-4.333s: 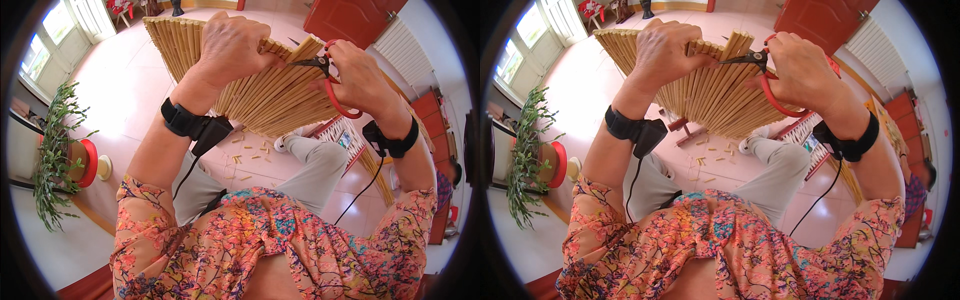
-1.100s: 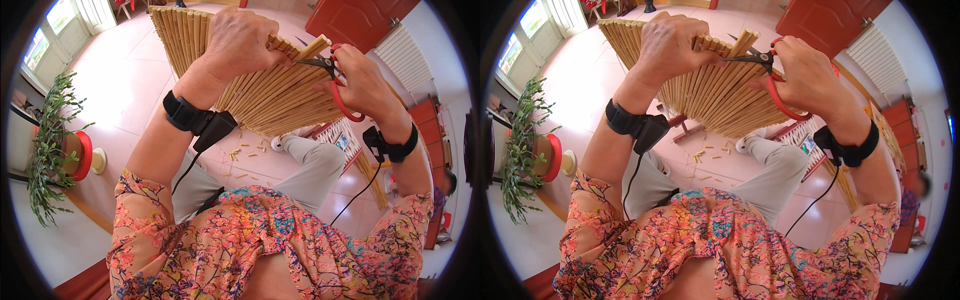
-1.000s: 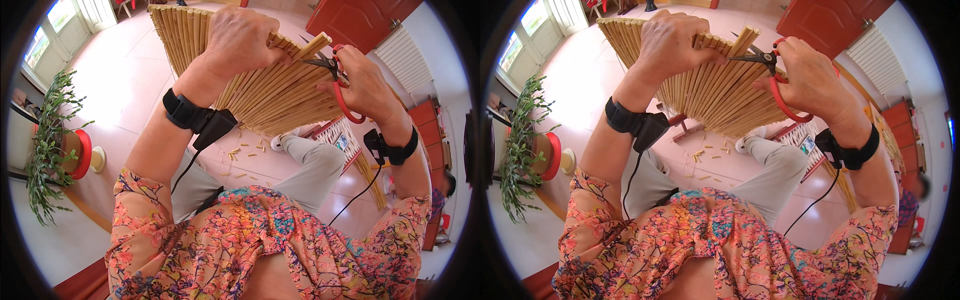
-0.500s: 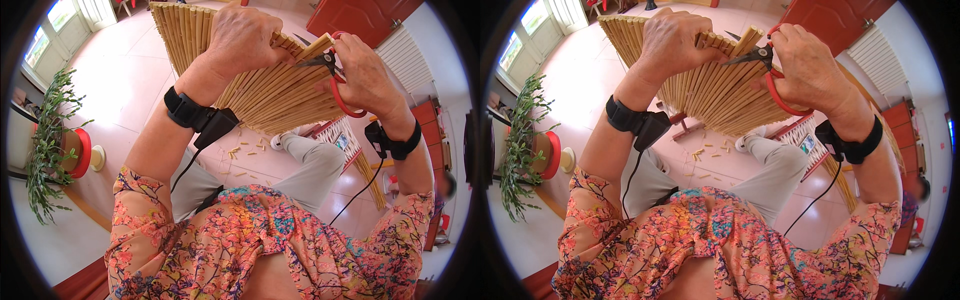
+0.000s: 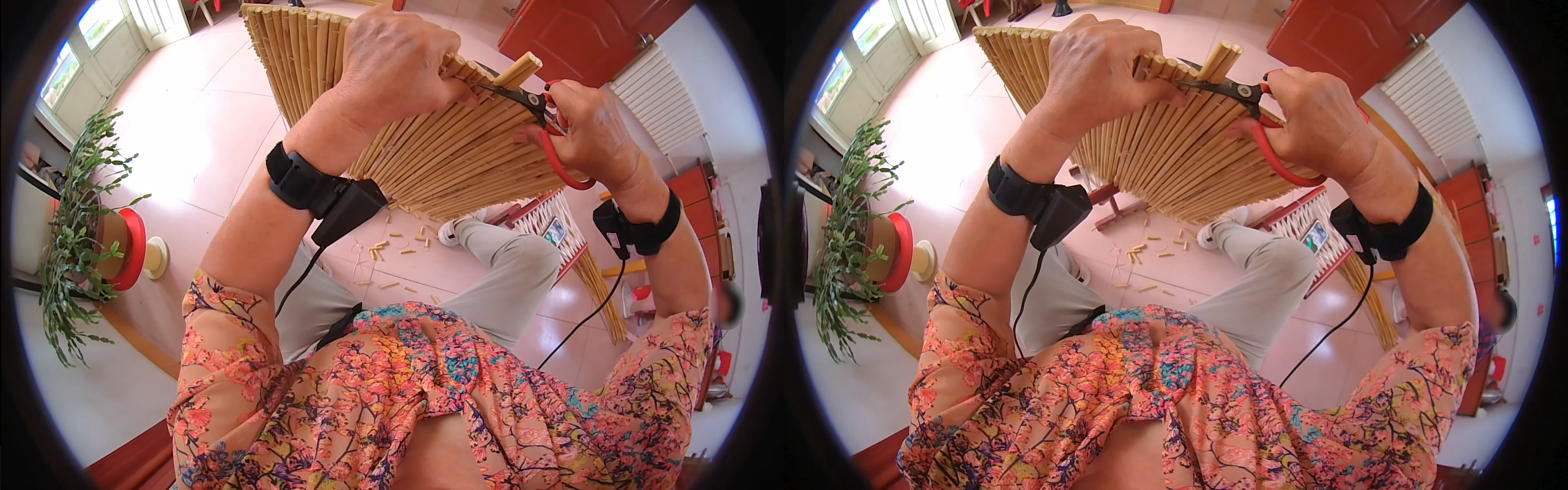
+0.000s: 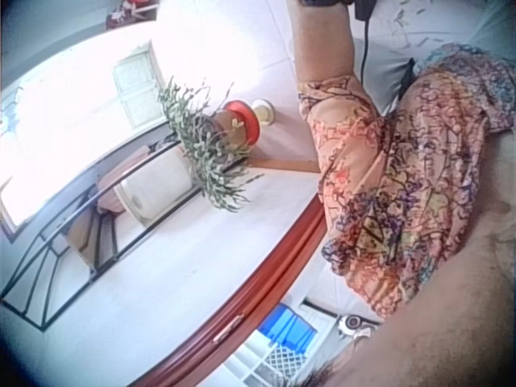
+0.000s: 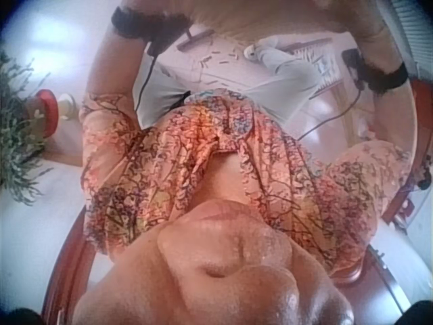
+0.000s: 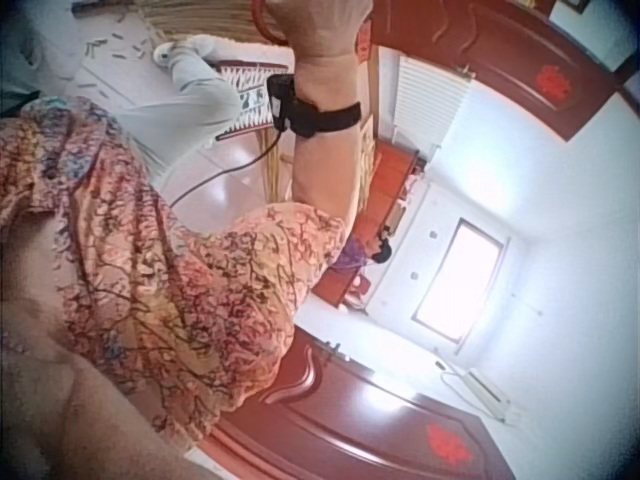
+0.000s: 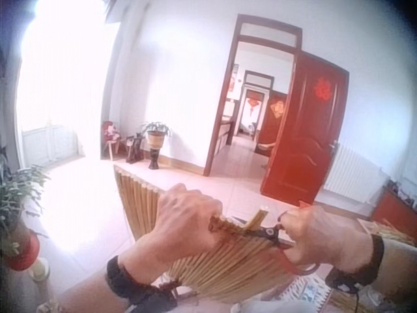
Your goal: Trimming bamboo strips with scissors and threading them together with string to assemble a mat or object.
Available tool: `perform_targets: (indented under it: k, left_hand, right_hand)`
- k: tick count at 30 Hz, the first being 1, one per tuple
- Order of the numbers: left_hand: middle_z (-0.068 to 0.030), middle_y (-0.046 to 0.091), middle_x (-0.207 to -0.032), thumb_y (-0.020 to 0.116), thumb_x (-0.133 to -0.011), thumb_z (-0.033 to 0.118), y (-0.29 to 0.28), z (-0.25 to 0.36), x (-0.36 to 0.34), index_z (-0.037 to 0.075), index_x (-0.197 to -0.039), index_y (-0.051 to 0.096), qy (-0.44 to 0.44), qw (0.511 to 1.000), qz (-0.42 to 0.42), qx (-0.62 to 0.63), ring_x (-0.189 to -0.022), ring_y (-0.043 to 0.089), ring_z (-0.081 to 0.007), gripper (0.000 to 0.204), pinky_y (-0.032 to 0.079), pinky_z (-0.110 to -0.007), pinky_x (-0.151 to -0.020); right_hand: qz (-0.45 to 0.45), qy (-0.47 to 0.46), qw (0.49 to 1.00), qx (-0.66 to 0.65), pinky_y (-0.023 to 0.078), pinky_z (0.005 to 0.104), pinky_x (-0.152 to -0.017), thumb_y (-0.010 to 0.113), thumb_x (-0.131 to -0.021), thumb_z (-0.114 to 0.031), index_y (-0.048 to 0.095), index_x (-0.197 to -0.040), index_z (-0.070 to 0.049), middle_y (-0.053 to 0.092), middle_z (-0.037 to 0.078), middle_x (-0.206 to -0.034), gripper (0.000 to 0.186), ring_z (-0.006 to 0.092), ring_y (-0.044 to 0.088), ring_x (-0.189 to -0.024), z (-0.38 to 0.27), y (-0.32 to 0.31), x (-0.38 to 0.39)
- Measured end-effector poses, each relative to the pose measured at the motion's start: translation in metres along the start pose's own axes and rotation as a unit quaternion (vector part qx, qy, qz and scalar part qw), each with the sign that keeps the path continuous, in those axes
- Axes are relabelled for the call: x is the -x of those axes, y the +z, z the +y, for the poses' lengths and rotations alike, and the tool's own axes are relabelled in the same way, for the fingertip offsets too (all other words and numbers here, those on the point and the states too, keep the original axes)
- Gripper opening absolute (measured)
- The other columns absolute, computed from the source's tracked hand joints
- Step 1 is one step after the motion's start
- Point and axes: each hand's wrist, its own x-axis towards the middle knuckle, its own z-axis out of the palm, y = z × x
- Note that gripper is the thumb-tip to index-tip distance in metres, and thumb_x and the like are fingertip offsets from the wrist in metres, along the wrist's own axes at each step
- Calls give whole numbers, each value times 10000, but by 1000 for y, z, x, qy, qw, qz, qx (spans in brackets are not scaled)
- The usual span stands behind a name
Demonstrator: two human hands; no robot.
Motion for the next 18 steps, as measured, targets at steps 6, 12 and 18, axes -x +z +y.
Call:
perform_targets:
  k: [6, 12, 18]
  left_hand:
    - [-6, 605, -617, 769, -493, 498, 1, -1, 0, 137, -651, 645, 8, 1000, 2, -8, -599, 563, -228, 414, 389, -341, -598]
    - [-8, 604, -619, 767, -509, 486, -1, 4, 0, 138, -640, 629, 0, 1000, -4, -2, -603, 563, -231, 397, 393, -347, -593]
    - [-9, 597, -611, 767, -509, 488, -2, 5, 0, 135, -629, 616, -4, 1000, -15, -1, -604, 563, -232, 402, 394, -347, -597]
  right_hand:
    - [12, 3, 1000, -3, 450, 363, -550, 759, -629, -403, 547, -741, -21, 541, 126, -664, 452, 311, 562, -621, -1, 0, -1]
    - [34, -8, 999, -3, 451, 370, -601, 747, -619, -450, 542, -756, -13, 550, 134, -737, 502, 306, 567, -694, -7, 0, -6]
    - [-38, 37, 999, -8, 442, 381, -553, 746, -629, -443, 553, -724, -5, 541, 146, -650, 488, 331, 558, -617, -6, -3, -3]
